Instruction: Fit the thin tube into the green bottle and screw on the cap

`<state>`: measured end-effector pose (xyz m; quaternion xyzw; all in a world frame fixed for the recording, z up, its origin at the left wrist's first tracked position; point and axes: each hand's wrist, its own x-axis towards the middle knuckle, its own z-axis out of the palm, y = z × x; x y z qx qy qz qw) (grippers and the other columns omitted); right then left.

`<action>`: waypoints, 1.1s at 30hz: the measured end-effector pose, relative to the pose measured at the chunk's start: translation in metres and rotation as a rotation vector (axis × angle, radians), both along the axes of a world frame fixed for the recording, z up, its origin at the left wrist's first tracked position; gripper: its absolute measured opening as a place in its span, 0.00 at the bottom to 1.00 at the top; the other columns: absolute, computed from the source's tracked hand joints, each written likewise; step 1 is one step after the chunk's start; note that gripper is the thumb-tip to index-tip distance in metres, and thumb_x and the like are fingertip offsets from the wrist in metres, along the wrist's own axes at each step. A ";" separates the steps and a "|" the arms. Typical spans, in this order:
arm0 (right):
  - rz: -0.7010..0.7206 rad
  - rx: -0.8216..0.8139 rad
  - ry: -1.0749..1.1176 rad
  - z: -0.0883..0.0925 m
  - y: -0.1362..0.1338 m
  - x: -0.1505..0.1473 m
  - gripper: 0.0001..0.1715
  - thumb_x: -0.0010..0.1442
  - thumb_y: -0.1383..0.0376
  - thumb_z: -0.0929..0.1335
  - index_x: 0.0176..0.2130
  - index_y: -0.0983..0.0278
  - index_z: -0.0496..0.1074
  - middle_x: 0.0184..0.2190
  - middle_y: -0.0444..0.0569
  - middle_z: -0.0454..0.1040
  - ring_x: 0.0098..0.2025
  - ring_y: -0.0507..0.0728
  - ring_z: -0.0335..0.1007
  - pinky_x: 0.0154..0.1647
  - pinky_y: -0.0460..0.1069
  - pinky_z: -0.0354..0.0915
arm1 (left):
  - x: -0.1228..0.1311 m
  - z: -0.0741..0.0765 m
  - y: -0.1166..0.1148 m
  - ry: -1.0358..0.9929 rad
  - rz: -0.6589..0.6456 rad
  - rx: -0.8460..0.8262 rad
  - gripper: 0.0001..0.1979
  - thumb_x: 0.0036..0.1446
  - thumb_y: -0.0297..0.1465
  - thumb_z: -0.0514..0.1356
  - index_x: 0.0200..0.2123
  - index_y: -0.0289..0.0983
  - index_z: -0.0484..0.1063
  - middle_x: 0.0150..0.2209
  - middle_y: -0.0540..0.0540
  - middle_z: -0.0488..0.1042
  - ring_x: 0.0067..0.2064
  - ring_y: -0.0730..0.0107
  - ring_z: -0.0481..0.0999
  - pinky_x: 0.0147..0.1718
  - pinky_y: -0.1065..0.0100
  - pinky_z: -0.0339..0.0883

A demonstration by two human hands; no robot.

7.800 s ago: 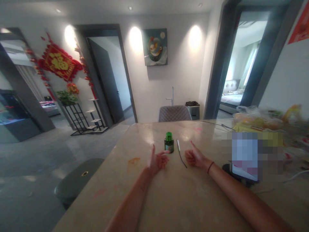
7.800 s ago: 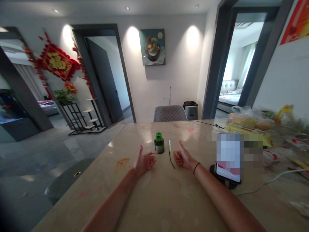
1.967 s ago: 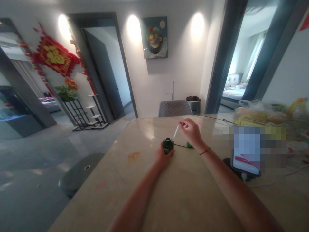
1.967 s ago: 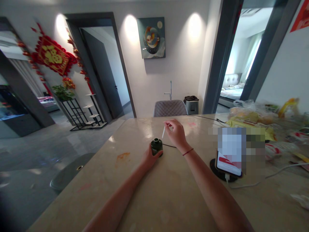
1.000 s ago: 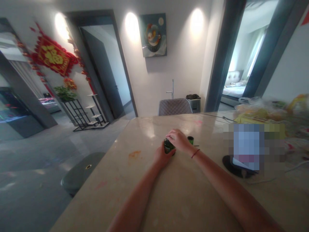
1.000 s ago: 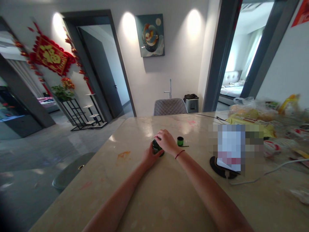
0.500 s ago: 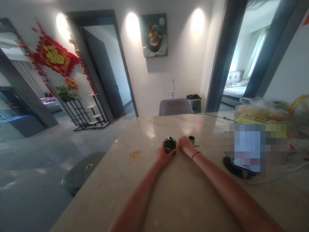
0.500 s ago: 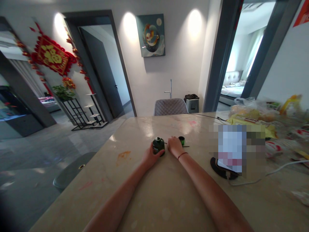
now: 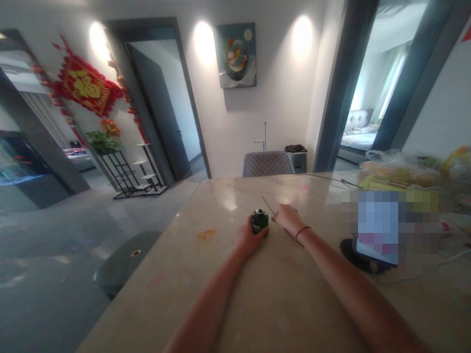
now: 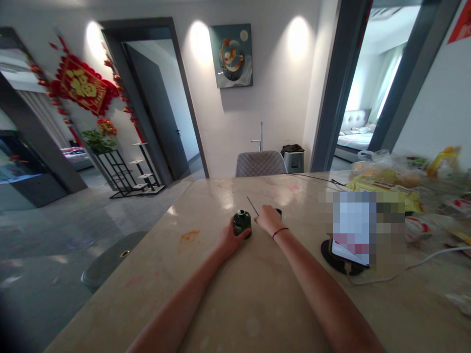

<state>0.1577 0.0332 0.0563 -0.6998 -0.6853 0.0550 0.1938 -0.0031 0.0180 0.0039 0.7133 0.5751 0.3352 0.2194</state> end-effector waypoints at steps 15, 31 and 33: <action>0.184 0.552 1.305 0.047 -0.002 0.004 0.09 0.48 0.62 0.66 0.28 0.65 0.63 0.21 0.43 0.71 0.22 0.50 0.70 0.27 0.47 0.70 | -0.002 -0.004 0.002 0.058 -0.006 0.032 0.30 0.45 0.50 0.57 0.47 0.36 0.62 0.31 0.46 0.71 0.33 0.68 0.70 0.31 0.70 0.61; 0.243 0.114 0.498 0.011 0.006 -0.007 0.15 0.49 0.63 0.67 0.37 0.68 0.69 0.30 0.50 0.72 0.33 0.53 0.68 0.37 0.48 0.63 | -0.001 -0.007 0.005 0.048 -0.008 0.018 0.31 0.44 0.48 0.59 0.48 0.37 0.61 0.33 0.45 0.72 0.35 0.67 0.71 0.32 0.70 0.61; 0.313 -0.026 0.601 0.008 0.009 0.003 0.18 0.49 0.63 0.67 0.41 0.68 0.68 0.36 0.52 0.72 0.37 0.53 0.69 0.40 0.48 0.63 | -0.001 -0.008 0.006 0.033 -0.015 0.034 0.30 0.44 0.48 0.59 0.48 0.37 0.61 0.35 0.45 0.72 0.36 0.66 0.71 0.33 0.69 0.61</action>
